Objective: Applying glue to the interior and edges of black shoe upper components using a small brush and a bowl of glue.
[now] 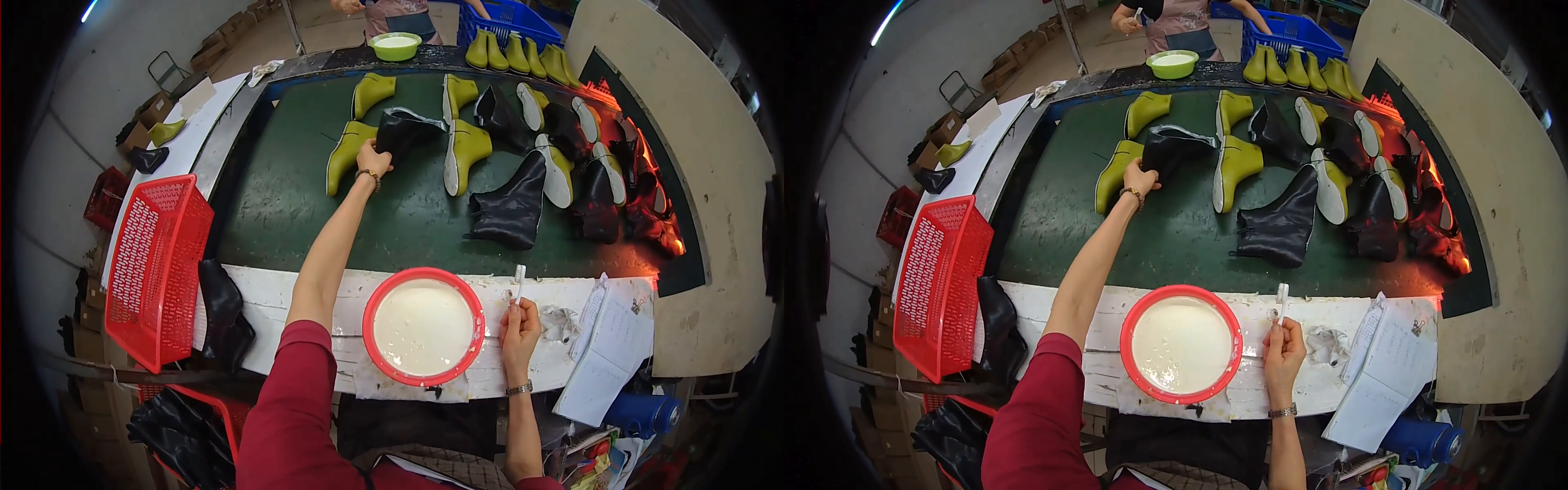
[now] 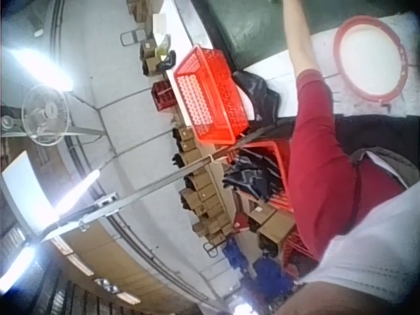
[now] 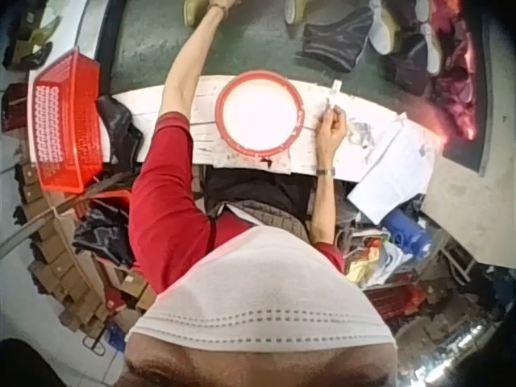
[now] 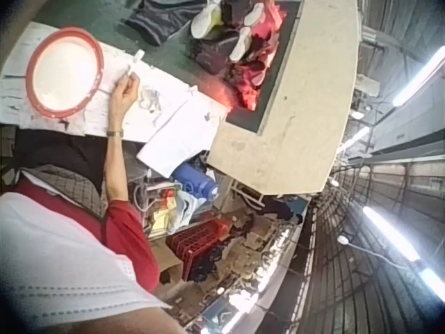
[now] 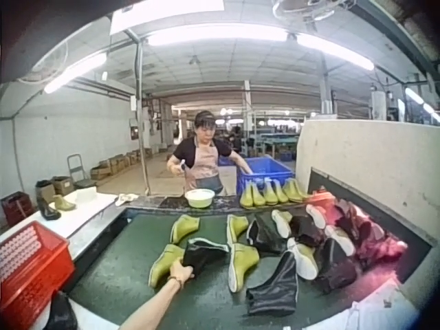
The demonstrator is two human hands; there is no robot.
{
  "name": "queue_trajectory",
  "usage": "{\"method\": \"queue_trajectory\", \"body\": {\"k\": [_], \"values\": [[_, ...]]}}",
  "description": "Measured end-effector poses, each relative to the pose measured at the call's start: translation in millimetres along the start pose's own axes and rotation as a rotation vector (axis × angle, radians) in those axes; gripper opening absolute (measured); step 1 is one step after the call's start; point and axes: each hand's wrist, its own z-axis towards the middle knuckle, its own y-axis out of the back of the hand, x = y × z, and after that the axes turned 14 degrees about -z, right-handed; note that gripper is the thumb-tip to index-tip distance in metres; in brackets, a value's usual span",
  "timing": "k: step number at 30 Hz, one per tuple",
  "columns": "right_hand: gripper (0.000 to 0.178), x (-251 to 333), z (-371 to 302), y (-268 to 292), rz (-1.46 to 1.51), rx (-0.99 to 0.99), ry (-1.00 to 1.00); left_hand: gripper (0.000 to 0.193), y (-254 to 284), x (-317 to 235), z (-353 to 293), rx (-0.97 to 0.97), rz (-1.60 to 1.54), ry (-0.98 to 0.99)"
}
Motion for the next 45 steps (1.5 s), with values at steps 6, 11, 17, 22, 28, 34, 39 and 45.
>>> {"method": "queue_trajectory", "body": {"k": [6, 11, 17, 22, 28, 34, 39, 45], "values": [[0.01, -4, -3, 2, 0.008, -0.029, 0.043, 0.039, -3, -5, 38, -0.082, -0.603, 0.216], [0.01, -11, -4, 5, -0.011, -0.037, 0.017, 0.078, -17, -28, 13, -0.049, -0.915, 0.254], [0.013, -13, 0, -4, -0.021, -0.121, 0.029, 0.08, 46, -50, -56, 0.506, -0.742, 0.388], [0.021, -22, 6, 7, -0.088, -0.078, 0.093, 0.047, 158, -112, -266, 0.489, -0.536, 0.058], [0.025, -15, -1, -1, -0.174, 0.05, 0.188, 0.034, 370, -152, -458, -0.617, 0.332, -0.457], [0.025, -16, -3, 5, -0.194, 0.013, 0.197, 0.071, 597, -108, -594, -1.561, 1.37, 0.171], [0.023, -30, 7, 2, -0.153, 0.085, 0.225, 0.059, 654, -84, -663, -1.458, 1.281, 0.354], [0.023, -21, 0, 1, -0.207, 0.057, 0.236, 0.038, 534, -176, -600, -1.243, 1.327, -0.256]]}}
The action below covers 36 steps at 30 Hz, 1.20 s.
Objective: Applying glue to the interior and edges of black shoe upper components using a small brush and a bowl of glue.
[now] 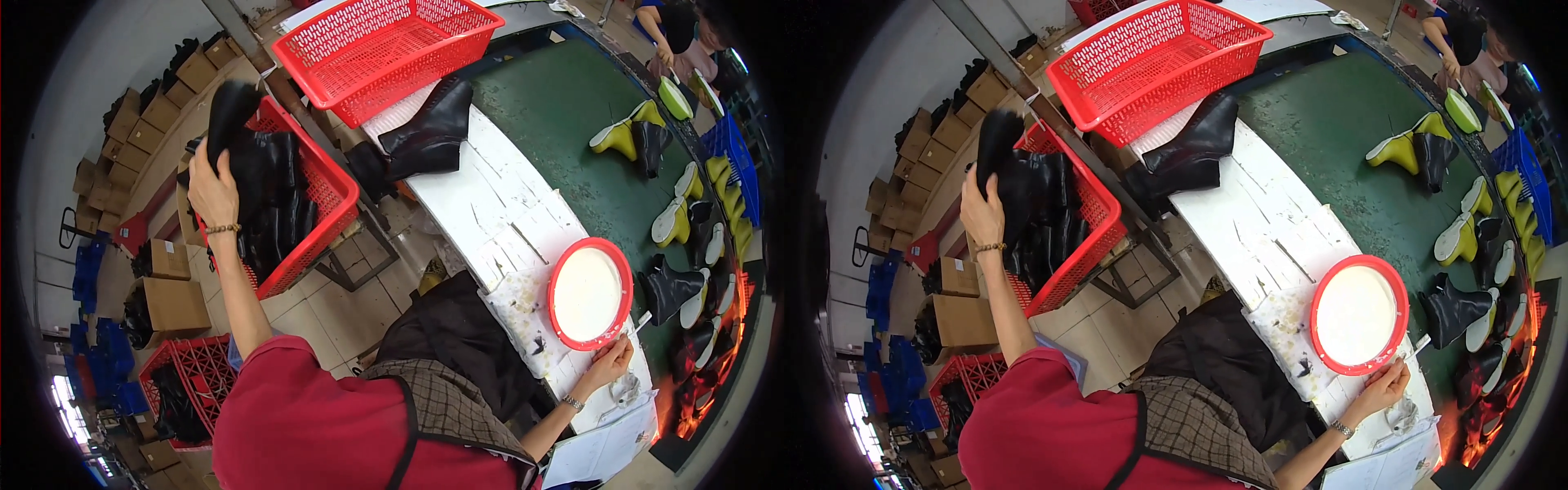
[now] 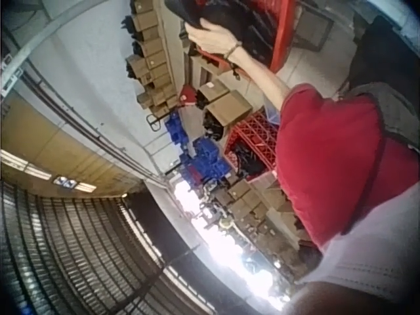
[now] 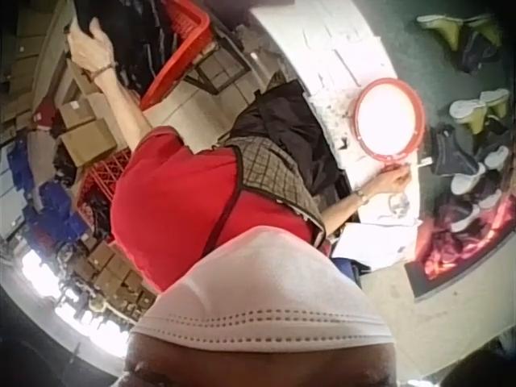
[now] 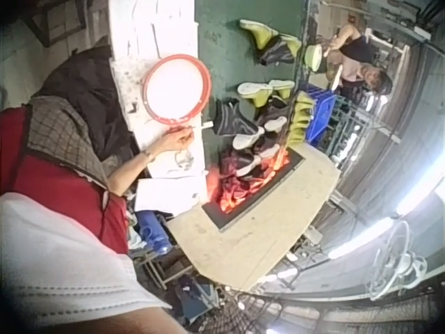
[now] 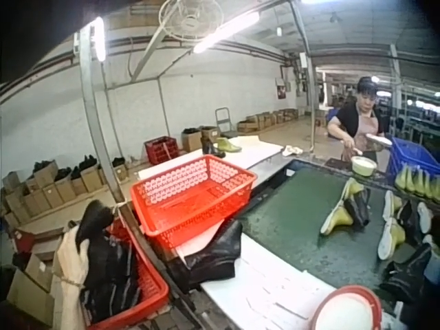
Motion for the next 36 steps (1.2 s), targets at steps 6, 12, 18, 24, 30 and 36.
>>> {"method": "queue_trajectory", "body": {"k": [6, 12, 18, 24, 30, 36], "values": [[0.023, -1, -1, 4, 0.037, -0.032, -0.033, 0.054, -51, -137, 4, 0.589, -0.845, -0.017], [0.026, 5, -2, -2, 0.044, 0.007, 0.026, 0.052, -158, -246, -64, 1.038, -1.117, -0.179], [0.019, -4, -6, 15, 0.022, -0.088, -0.035, 0.046, -241, -297, -53, 0.616, -0.997, -0.477], [0.018, 12, -3, -3, -0.025, -0.09, -0.029, 0.077, -291, -177, -22, 0.846, -0.361, -0.199], [0.018, 7, -1, 6, 0.087, -0.071, -0.105, 0.063, -255, -181, -8, 0.644, -0.462, -0.157], [0.022, 30, 1, 27, 0.346, 0.008, -0.161, 0.051, -122, -242, 52, 0.351, -0.731, -0.583]]}}
